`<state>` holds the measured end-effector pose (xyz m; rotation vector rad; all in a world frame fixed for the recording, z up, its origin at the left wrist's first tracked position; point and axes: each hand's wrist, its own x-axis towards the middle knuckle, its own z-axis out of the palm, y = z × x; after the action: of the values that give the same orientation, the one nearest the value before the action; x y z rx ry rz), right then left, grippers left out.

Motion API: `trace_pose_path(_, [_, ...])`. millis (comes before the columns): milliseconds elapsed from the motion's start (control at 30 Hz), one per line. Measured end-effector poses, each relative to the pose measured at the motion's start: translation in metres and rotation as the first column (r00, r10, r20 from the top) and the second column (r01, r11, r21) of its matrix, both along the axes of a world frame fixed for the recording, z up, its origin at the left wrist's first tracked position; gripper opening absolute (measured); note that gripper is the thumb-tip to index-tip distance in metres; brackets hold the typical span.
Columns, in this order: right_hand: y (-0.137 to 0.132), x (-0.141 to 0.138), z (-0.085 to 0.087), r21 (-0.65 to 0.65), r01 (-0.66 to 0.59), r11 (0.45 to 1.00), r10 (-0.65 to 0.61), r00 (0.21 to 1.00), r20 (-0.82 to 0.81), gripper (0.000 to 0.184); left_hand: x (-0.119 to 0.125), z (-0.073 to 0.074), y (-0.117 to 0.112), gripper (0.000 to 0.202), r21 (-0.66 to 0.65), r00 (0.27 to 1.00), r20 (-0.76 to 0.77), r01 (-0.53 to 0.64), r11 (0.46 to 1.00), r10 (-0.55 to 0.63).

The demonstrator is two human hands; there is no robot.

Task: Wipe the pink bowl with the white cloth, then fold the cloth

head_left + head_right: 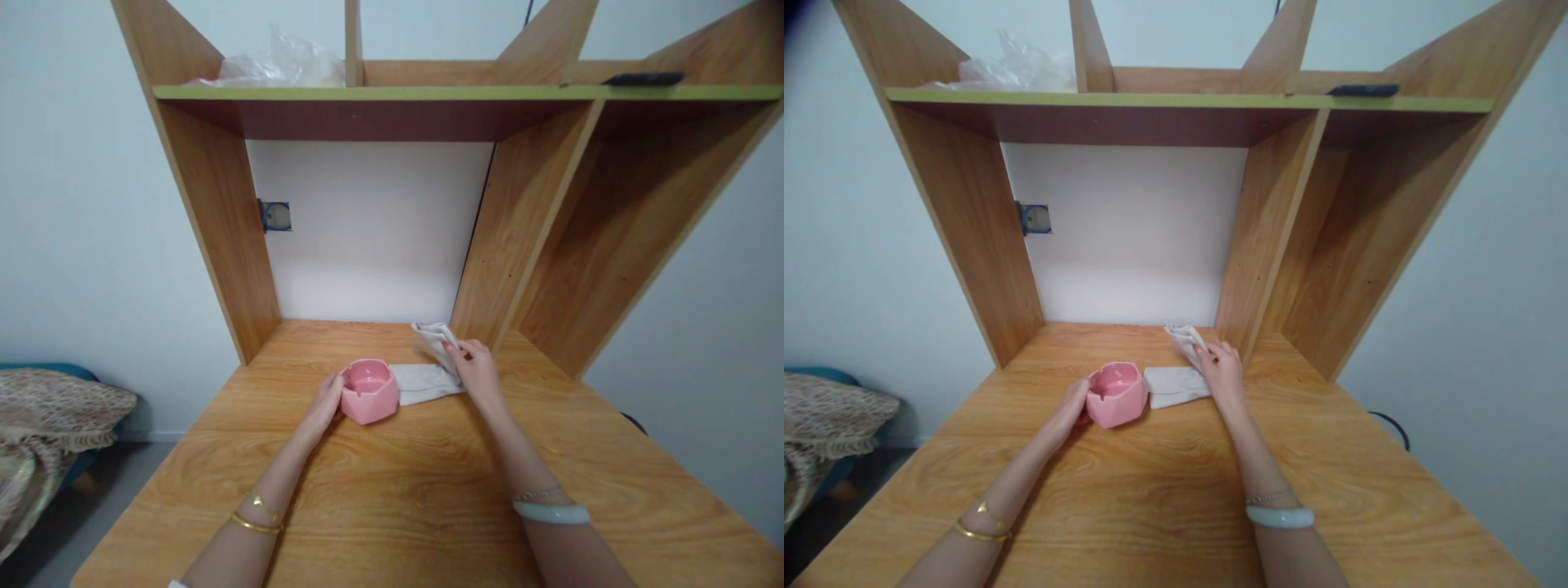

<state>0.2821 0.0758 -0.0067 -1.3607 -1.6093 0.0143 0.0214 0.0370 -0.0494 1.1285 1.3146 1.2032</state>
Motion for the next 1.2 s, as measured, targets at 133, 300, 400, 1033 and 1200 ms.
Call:
trace_pose_path(133, [-0.01, -0.009, 0.031, 0.184, 0.006, 0.983, 0.014, 0.994, -0.106, 0.028, 0.0, 0.001, -0.001, 0.03, 0.124, 0.994, -0.108, 0.017, 0.992, -0.004])
trace_pose_path(300, [-0.028, -0.045, 0.034, -0.025, -0.282, 0.959, 0.283, 0.951, 0.127, 0.024, -0.001, 0.0, -0.001, 0.03, 0.218, 0.977, -0.211, 0.029, 0.975, 0.018])
trace_pose_path(400, [-0.036, -0.065, 0.018, -0.182, -0.329, 0.927, 0.365, 0.903, 0.228, 0.023, 0.001, 0.002, -0.003, 0.033, 0.242, 0.972, -0.235, 0.033, 0.97, 0.025])
trace_pose_path(1033, [-0.024, -0.089, -0.042, -0.302, -0.235, 0.924, 0.179, 0.963, -0.201, 0.051, 0.019, 0.032, -0.027, 0.047, 0.44, 0.831, -0.54, 0.147, 0.886, 0.131])
trace_pose_path(1200, [-0.027, -0.085, -0.032, -0.319, -0.208, 0.925, 0.175, 0.976, -0.129, 0.065, 0.028, 0.044, -0.032, 0.052, 0.403, 0.695, -0.709, 0.256, 0.879, 0.123])
